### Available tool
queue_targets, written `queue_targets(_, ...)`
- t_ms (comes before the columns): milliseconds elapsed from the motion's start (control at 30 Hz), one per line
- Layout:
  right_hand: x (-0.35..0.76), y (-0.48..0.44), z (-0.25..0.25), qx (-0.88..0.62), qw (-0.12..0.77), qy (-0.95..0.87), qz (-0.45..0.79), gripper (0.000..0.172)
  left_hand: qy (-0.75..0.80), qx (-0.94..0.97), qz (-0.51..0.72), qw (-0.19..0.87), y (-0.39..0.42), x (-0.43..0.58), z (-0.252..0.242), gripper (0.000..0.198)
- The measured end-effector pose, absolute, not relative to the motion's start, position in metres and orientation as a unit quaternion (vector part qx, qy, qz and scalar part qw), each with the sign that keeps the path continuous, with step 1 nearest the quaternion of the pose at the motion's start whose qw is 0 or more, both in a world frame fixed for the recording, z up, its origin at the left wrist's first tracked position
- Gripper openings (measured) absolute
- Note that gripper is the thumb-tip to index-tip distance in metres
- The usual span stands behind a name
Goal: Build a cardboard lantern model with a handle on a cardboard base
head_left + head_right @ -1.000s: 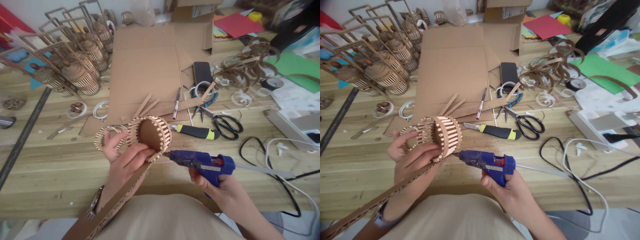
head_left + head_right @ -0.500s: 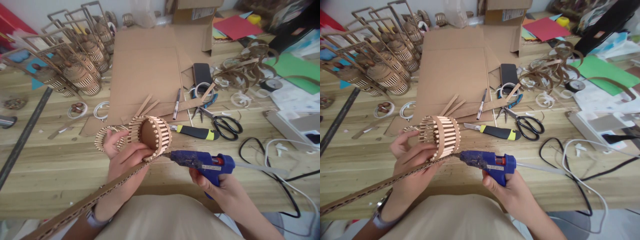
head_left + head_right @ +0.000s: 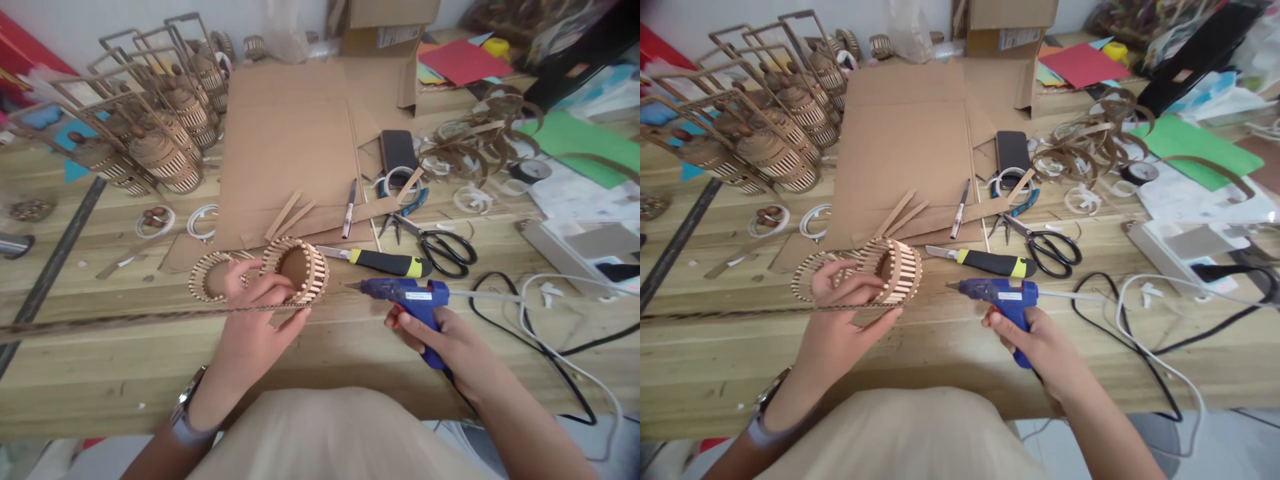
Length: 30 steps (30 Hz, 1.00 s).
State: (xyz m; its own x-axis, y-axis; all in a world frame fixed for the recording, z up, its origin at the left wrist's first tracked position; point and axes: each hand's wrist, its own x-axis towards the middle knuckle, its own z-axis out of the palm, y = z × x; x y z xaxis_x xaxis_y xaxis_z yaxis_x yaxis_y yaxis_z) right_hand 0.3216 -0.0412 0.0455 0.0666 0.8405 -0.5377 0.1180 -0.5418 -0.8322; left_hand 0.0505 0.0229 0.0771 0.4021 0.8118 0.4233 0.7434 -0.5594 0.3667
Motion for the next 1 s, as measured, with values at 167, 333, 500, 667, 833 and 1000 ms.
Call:
queue_targets(167, 0.341, -0.03, 0.039, -0.655, 0.258, -0.349, 0.618, 0.055, 0.458, 0.867, 0.185, 0.064, 0.024, 0.054, 0.051, 0.013)
queue_targets(333, 0.352, -0.024, 0.047, -0.724, 0.117, -0.466, 0.495, 0.052, 0.441, 0.887, 0.133, 0.039, 0.025, 0.055, 0.036, 0.013)
queue_targets(500, 0.345, -0.031, 0.06, -0.753, 0.047, -0.65, 0.089, 0.044, 0.425, 0.897, 0.119, 0.013, 0.024, 0.054, 0.034, 0.007)
queue_targets(667, 0.289, -0.02, 0.049, -0.557, 0.19, -0.808, -0.018, 0.023, 0.424, 0.896, 0.128, 0.017, 0.022, 0.052, 0.03, 0.006)
queue_targets(833, 0.241, 0.003, 0.032, -0.473, 0.22, -0.852, -0.047, 0.026, 0.421, 0.896, 0.14, 0.002, 0.02, 0.051, 0.024, 0.012)
queue_targets(1000, 0.233, 0.01, 0.022, -0.464, 0.207, -0.858, -0.079, 0.03, 0.418, 0.899, 0.133, -0.001, 0.02, 0.049, 0.02, 0.012)
